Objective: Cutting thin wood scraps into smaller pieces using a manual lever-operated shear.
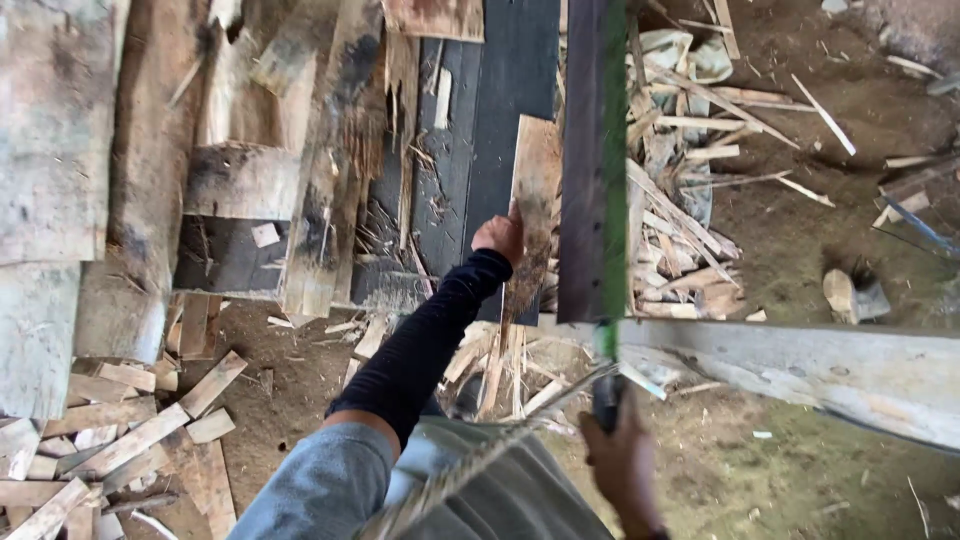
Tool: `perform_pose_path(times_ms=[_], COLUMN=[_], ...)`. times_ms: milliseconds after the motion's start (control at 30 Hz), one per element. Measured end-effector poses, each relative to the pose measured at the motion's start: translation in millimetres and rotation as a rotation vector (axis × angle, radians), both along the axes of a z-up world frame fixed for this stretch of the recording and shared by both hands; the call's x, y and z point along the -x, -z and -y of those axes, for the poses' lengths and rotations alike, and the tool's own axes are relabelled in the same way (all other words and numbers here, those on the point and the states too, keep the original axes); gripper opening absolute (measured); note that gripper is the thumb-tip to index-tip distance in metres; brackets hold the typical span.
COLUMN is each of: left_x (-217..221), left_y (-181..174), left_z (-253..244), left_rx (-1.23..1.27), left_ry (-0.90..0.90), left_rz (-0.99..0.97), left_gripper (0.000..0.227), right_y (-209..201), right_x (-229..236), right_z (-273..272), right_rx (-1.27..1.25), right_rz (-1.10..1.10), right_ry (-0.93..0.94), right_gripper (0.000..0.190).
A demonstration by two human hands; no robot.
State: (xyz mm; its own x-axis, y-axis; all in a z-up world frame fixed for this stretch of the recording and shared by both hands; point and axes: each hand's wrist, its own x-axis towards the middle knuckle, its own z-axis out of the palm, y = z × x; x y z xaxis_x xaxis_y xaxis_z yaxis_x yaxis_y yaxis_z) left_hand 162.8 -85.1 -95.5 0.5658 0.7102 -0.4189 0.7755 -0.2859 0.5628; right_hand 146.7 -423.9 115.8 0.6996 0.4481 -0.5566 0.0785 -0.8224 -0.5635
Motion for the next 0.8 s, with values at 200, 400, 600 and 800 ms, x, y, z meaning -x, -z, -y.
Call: perform_pose_path(times_ms=[200, 400, 600, 800], left_x=[3.2, 37.4, 77.6, 147.5], left_y=[43.2, 5.8, -16.3, -27.3], left_z=[9.2, 1.7, 26.1, 20.8], left_rx=[-0.373, -0.097, 0.083, 0.539], left_ry=[0.108, 0.033, -0.565, -0.62], left_rz=[0.033, 0.064, 0.666, 0.505], left_gripper=[0.05, 0.091, 0.055, 0.048], right_y=[182.2, 63.0, -41.2, -18.6], right_x=[7.3, -1.0, 4.8, 5.7], right_z=[34.4, 15.1, -10.0, -7.1], right_rx=[-0.152, -0.077, -0.068, 0.008], right_rz=[0.18, 0.081, 0.022, -0.049], right_ry=[-0.309, -0.113, -0.025, 0.002], right_gripper=[0.076, 0.067, 0.066, 0.074])
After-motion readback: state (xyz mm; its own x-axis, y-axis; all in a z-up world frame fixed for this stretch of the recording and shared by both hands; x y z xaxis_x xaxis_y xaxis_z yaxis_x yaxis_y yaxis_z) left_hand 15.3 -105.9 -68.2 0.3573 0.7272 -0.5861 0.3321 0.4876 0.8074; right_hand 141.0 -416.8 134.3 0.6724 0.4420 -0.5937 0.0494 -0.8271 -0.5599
